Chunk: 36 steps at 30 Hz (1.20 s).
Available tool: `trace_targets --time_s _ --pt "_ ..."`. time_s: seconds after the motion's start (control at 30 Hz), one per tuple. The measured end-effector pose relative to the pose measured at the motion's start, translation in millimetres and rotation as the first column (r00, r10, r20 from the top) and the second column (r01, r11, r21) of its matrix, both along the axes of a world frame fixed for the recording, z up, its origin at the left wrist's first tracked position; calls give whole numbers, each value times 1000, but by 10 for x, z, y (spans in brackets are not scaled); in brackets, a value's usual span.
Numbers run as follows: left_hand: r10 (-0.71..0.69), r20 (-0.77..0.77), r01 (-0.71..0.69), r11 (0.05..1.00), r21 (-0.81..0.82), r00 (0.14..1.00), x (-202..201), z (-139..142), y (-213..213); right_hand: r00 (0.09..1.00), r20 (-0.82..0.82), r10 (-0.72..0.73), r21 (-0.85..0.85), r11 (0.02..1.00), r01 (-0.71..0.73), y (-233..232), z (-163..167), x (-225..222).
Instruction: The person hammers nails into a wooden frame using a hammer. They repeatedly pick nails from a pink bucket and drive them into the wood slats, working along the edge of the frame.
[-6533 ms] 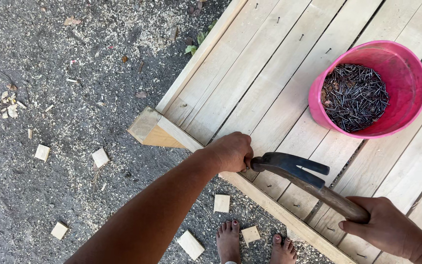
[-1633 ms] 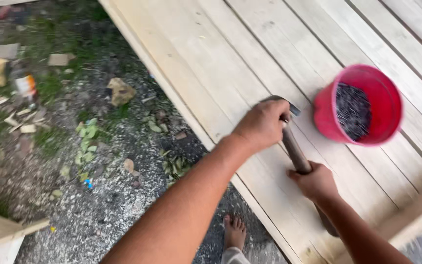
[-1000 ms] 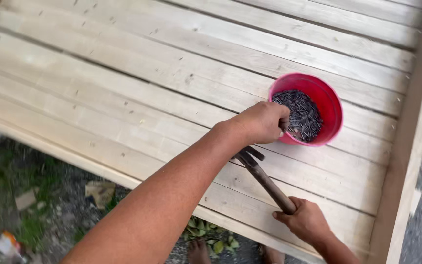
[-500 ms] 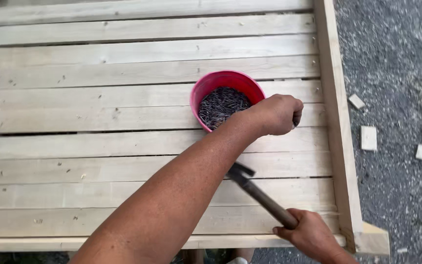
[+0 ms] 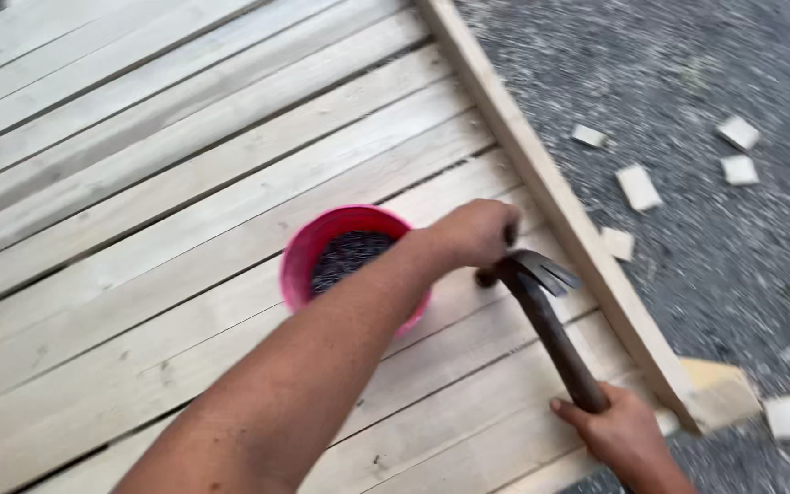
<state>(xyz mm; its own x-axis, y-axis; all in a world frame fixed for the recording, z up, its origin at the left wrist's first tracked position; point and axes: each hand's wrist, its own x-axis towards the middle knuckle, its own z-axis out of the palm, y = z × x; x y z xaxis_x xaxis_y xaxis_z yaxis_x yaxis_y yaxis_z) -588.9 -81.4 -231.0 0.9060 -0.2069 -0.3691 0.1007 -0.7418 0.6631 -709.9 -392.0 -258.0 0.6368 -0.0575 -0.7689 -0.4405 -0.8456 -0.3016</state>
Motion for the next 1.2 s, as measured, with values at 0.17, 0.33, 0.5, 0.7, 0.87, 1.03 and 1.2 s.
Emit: trace_targets --time_s 0.17,0.33,0.5,0.7,0.87,1.03,1.2 --pt "-130 5 126 970 210 991 -54 -650 93 995 69 70 -17 997 -69 172 66 -218" --pt "-219 -131 250 917 311 967 29 -1151 229 997 54 56 -14 998 -56 296 188 -304" --pt "-242 -152 279 912 302 958 -26 -1350 383 1000 -21 -5 -76 997 4 558 444 -501" --pt "-278 -89 292 912 289 956 -218 -1334 472 998 -43 49 -131 990 -54 712 659 -669" --pt "-231 -151 269 910 316 961 -370 -1128 443 1000 -19 22 -62 998 -23 644 556 -761" --pt "-278 -110 299 876 379 954 -478 -1003 441 998 4 -63 47 997 63 646 400 -924" --pt "-343 -80 346 856 385 936 -522 -1014 510 913 -70 -402 305 863 403 1093 463 -1442"
